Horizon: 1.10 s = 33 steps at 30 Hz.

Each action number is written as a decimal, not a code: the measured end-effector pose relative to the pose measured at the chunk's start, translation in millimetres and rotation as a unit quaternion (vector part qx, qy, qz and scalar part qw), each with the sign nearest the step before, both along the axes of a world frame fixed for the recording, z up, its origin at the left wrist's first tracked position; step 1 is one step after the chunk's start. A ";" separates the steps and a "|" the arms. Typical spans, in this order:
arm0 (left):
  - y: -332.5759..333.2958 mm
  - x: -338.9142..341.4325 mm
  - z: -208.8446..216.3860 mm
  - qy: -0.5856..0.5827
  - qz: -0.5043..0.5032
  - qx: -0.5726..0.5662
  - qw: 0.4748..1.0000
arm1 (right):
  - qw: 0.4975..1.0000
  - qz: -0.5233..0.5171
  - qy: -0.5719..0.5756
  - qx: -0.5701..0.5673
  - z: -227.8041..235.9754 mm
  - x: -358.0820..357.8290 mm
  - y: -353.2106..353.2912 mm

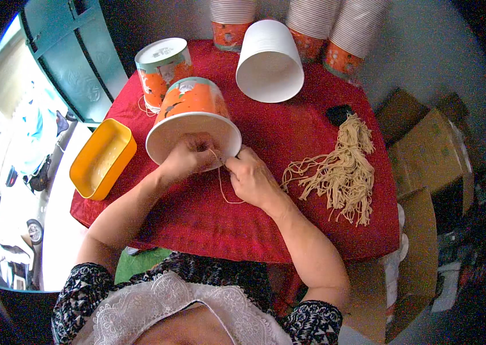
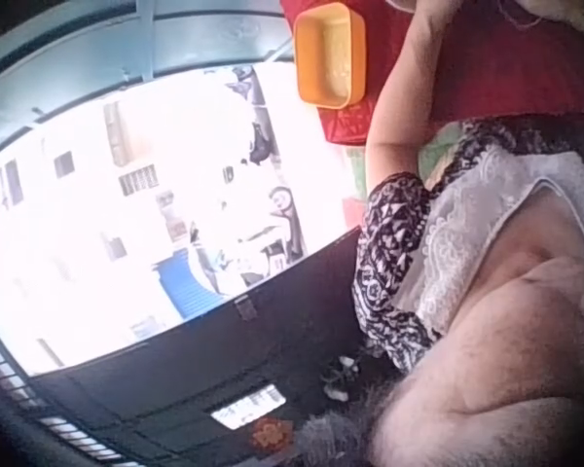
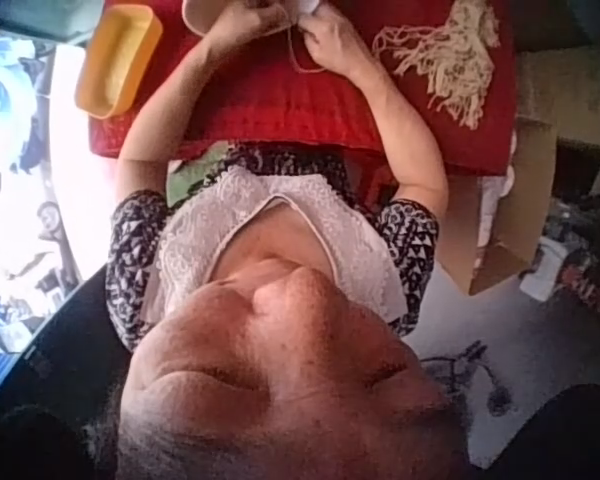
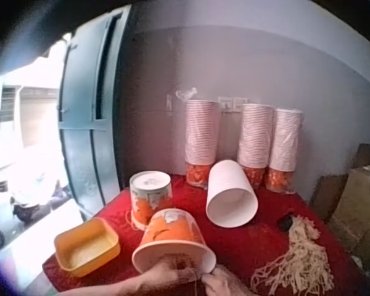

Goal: Thread elastic strings through pre-punched holes in paper buckets to create handles.

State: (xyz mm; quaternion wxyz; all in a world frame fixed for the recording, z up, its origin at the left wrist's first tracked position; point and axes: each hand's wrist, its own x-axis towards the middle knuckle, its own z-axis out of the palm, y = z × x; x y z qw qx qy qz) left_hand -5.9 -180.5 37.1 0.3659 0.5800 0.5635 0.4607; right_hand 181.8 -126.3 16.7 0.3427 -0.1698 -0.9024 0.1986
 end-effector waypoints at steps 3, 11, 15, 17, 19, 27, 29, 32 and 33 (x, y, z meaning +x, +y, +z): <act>-0.5 2.4 5.7 -0.141 -0.066 -0.067 0.986 | 1.000 -0.006 -0.013 -0.005 -2.0 1.1 1.2; 0.5 6.0 3.9 -0.088 -0.028 -0.075 0.993 | 1.000 0.010 -0.015 -0.004 -1.5 -1.1 5.6; 7.7 5.7 -5.1 0.081 -0.010 0.022 0.996 | 0.999 0.039 -0.006 -0.018 0.8 2.1 7.8; 7.3 8.2 -1.0 0.052 -0.017 -0.016 0.998 | 0.999 0.033 -0.011 -0.024 2.1 3.5 8.1; 5.2 9.7 1.3 0.022 -0.021 -0.053 0.998 | 0.999 -0.004 -0.005 0.052 8.4 5.7 6.2; 3.4 12.8 2.2 0.062 0.003 -0.024 0.998 | 0.972 -0.139 0.128 -0.137 31.1 4.8 -12.9; 5.5 13.7 -1.9 0.063 0.011 -0.014 0.998 | 0.958 -0.125 0.138 -0.217 23.1 -0.8 -17.0; 6.8 8.7 -21.6 0.081 0.040 0.038 0.995 | 0.923 -0.103 0.108 -0.355 31.3 -12.1 -31.2; 6.7 10.4 -22.2 0.099 0.054 0.081 0.990 | 0.917 -0.091 0.110 -0.373 29.7 -13.8 -31.7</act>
